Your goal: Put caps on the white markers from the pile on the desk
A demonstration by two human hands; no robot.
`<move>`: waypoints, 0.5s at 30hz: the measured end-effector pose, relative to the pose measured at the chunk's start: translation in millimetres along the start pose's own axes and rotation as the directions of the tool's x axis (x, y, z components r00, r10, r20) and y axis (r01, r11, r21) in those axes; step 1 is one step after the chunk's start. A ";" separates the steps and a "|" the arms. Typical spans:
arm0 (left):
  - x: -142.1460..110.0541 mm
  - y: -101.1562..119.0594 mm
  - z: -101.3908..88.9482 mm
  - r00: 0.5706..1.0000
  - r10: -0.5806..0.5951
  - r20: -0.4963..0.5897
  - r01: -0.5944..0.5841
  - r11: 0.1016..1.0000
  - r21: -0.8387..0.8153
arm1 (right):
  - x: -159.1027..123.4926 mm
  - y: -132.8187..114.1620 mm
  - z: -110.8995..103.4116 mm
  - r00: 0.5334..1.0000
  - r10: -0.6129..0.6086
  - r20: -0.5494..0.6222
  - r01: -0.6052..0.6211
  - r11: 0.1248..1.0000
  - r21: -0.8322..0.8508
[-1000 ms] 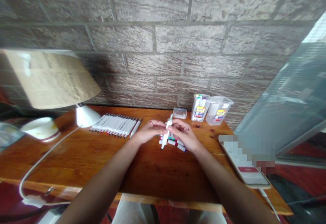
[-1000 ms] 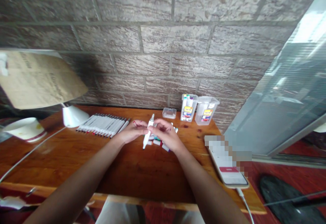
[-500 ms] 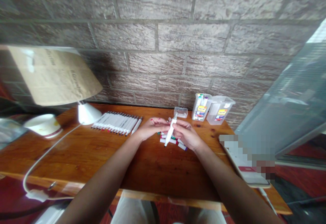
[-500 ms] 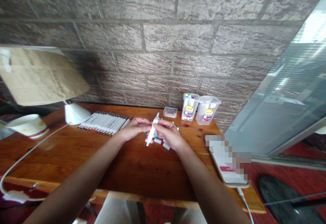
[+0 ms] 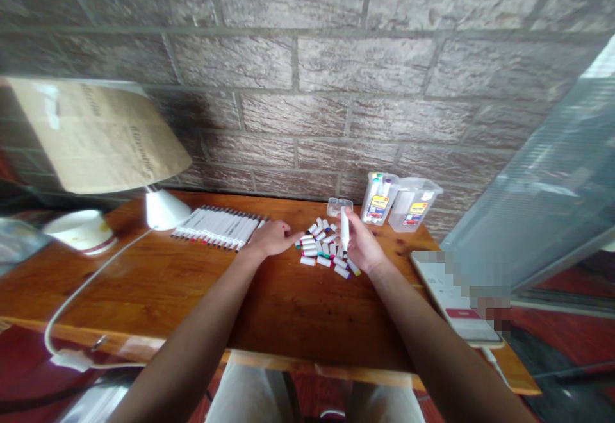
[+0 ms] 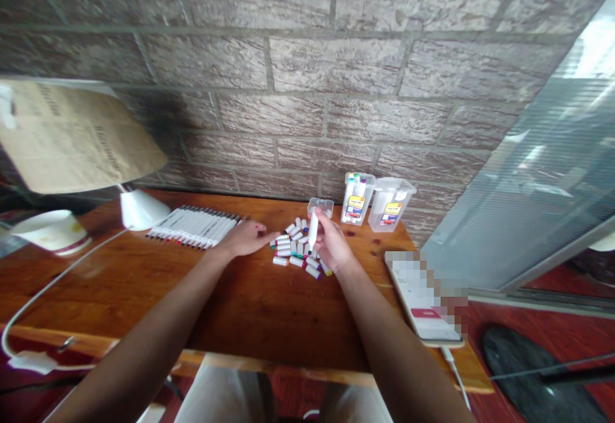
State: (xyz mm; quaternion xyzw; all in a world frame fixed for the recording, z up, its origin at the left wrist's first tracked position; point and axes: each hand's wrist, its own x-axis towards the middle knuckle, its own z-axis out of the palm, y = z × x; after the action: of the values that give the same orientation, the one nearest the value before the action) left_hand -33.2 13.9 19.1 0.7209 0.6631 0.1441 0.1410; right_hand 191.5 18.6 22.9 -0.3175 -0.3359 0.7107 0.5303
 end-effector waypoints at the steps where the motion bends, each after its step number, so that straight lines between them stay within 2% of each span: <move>1: -0.2 1.3 0.6 1.000 0.008 0.018 -0.008 1.000 -0.007 | 0.3 -0.1 -0.3 1.000 0.000 0.000 0.000 1.000 0.009; 8: 2.3 -2.9 3.1 1.000 -0.014 0.002 0.013 0.998 0.064 | 2.2 -1.0 -3.8 0.997 -0.044 0.068 0.048 0.997 -0.061; 15: 2.1 -1.9 1.8 0.995 0.065 -0.069 -0.060 0.996 0.072 | -1.3 -3.4 1.8 0.999 0.024 -0.025 -0.022 0.998 0.056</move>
State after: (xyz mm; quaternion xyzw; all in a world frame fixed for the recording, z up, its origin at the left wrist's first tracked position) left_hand -34.1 16.1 16.7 0.7402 0.6494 0.1508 0.0874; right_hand 192.2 17.8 26.7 -0.3156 -0.3056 0.7217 0.5350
